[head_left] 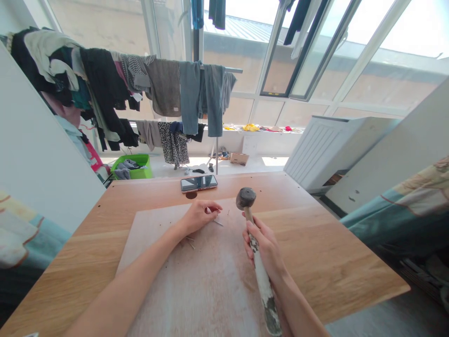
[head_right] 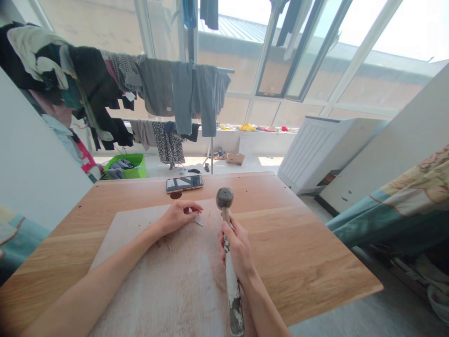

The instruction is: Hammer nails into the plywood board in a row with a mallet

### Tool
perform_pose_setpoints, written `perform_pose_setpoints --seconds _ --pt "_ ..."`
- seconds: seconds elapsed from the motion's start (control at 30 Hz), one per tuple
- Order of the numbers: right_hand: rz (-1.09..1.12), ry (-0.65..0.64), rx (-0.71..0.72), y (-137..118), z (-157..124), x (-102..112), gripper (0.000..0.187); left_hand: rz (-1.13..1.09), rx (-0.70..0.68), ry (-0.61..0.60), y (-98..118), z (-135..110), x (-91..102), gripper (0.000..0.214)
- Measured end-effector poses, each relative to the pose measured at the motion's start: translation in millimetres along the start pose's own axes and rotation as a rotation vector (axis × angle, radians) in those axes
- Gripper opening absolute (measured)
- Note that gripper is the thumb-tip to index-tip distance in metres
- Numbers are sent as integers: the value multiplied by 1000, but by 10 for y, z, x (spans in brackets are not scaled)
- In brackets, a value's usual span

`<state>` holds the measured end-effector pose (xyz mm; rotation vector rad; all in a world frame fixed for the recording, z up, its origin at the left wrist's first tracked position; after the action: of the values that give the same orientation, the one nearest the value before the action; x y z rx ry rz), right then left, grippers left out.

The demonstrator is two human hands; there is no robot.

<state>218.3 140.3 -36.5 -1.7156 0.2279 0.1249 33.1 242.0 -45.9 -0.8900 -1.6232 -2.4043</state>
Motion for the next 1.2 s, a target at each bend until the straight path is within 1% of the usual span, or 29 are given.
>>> perform_pose_setpoints --seconds 0.07,0.17,0.23,0.37,0.47,0.53,0.67,0.83,1.0,1.07,1.2 --pt "18 -20 1 -5 -9 -17 55 -5 -24 -8 -3 0 -10 17" --pt "53 -80 -4 11 -23 -48 48 -3 -65 -20 -2 1 -21 18" --pt "74 -135 -9 36 -33 -77 44 0 -50 -19 -8 2 -21 20" --pt "81 -234 -18 94 -56 -157 38 5 6 -7 -3 -1 -14 30" --pt "54 -286 -19 113 -75 -225 29 16 -14 -2 14 0 -14 23" --pt "24 -311 -21 110 -83 -262 30 19 -39 -3 7 4 -21 18" --pt "-14 -319 -26 95 -83 -282 31 8 -63 2 -31 13 -29 24" --pt "23 -292 -20 103 -69 -246 31 -6 -12 4 -30 0 -12 26" --pt "40 -261 -19 123 -66 -227 26 -24 1 -11 -13 -4 -6 31" --pt "32 -257 -13 115 -68 -231 26 -23 -7 -7 -19 0 -9 29" --pt "-24 -301 -35 105 -79 -271 31 3 -44 9 -23 8 -11 19"
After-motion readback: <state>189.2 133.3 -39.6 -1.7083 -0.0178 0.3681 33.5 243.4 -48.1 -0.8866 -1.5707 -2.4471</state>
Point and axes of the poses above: each hand's wrist, its own z-axis towards the middle knuckle, its own x-axis out of the back of the hand, y = z × x, the point moved 4 cm from there along z, towards the middle knuckle
